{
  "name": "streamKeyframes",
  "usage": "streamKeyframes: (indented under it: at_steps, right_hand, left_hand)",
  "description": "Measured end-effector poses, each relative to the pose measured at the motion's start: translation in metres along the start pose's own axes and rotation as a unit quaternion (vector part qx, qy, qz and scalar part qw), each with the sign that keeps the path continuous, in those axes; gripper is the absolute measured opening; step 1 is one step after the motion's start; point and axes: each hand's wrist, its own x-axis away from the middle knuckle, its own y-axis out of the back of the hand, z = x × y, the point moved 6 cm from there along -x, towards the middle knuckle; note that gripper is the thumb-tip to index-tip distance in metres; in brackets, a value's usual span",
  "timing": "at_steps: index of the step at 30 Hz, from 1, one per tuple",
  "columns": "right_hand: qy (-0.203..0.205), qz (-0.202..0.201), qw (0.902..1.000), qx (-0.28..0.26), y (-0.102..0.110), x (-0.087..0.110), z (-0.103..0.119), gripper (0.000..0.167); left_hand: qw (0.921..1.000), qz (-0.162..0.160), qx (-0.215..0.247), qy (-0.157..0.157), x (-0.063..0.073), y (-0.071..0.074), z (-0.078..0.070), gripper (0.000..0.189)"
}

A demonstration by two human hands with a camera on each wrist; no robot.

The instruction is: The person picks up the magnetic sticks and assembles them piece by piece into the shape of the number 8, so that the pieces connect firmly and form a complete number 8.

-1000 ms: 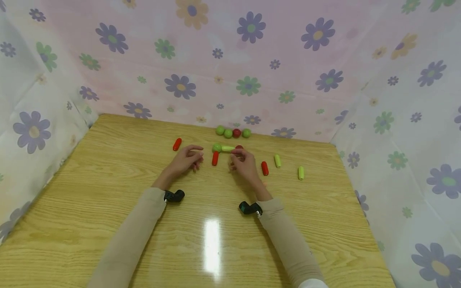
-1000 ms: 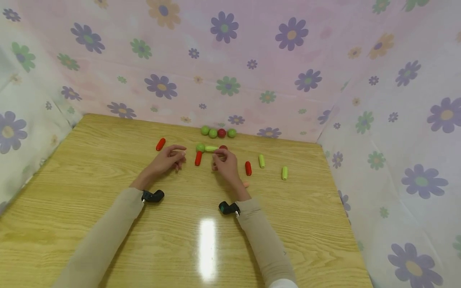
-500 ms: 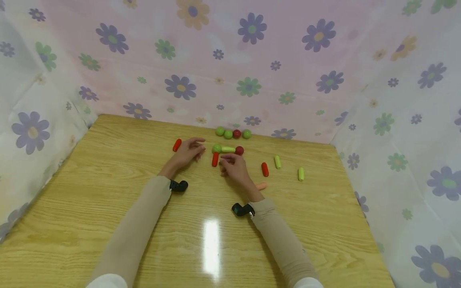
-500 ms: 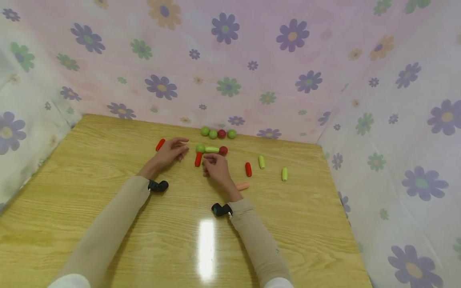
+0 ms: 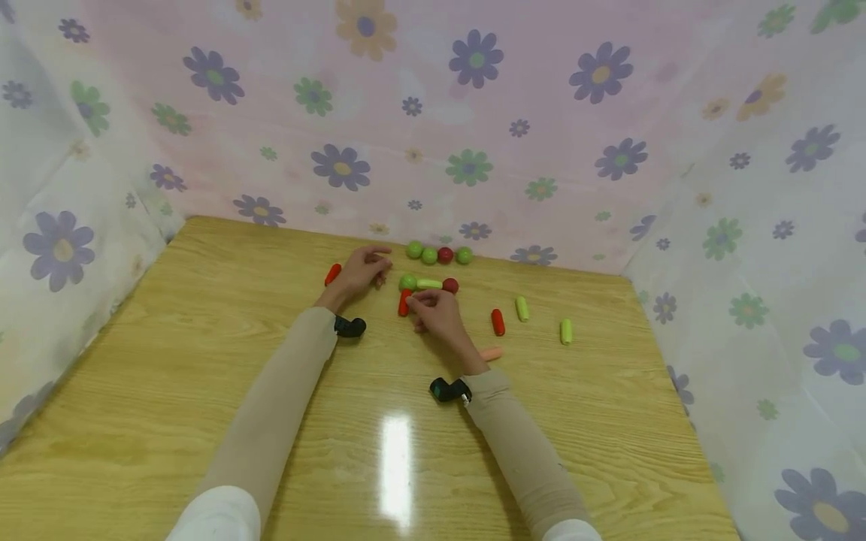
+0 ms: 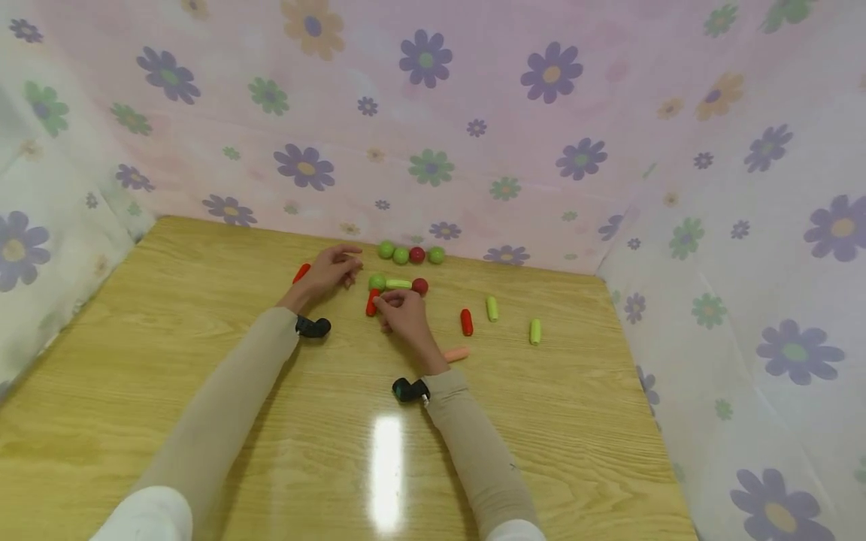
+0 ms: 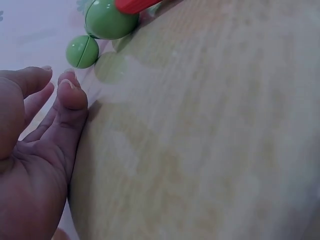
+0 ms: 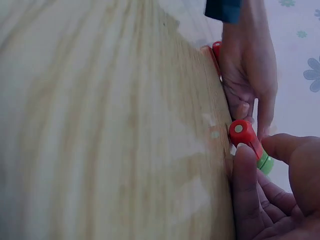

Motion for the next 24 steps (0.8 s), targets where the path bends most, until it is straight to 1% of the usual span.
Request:
streamKeyframes:
  at_steps: [4, 9, 13, 19, 21, 24]
  right_hand:
    - [0.002, 0.001, 1.0, 0.008, -0.003, -0.001, 0.0, 0.022]
    - [0.006, -0.005, 0.9999, 0.015, -0.002, -0.001, -0.001, 0.022]
    - [0.0, -0.009, 0.9999, 0.014, 0.0, -0.002, -0.001, 0.024]
    - [-0.011, -0.009, 0.9998, 0.013, 0.001, -0.002, -0.003, 0.026]
    - [-0.015, -0.007, 0.9998, 0.011, 0.001, -0.002, -0.004, 0.025]
    - [-0.019, -0.008, 0.9998, 0.009, 0.001, -0.002, -0.006, 0.025]
  left_hand:
    - [0.9999, 0.0, 0.002, 0.011, -0.007, 0.001, -0.004, 0.042]
    - [0.9997, -0.003, -0.023, 0.01, -0.015, -0.002, -0.009, 0.039]
    - [0.9991, -0.008, -0.042, 0.003, -0.022, -0.006, -0.012, 0.037]
    - [0.9944, -0.027, -0.099, -0.023, -0.032, -0.009, -0.019, 0.038]
    - [0.993, -0.021, -0.113, -0.029, -0.034, -0.011, -0.022, 0.038]
    - [0.9921, -0.001, -0.119, -0.039, -0.037, -0.016, -0.027, 0.037]
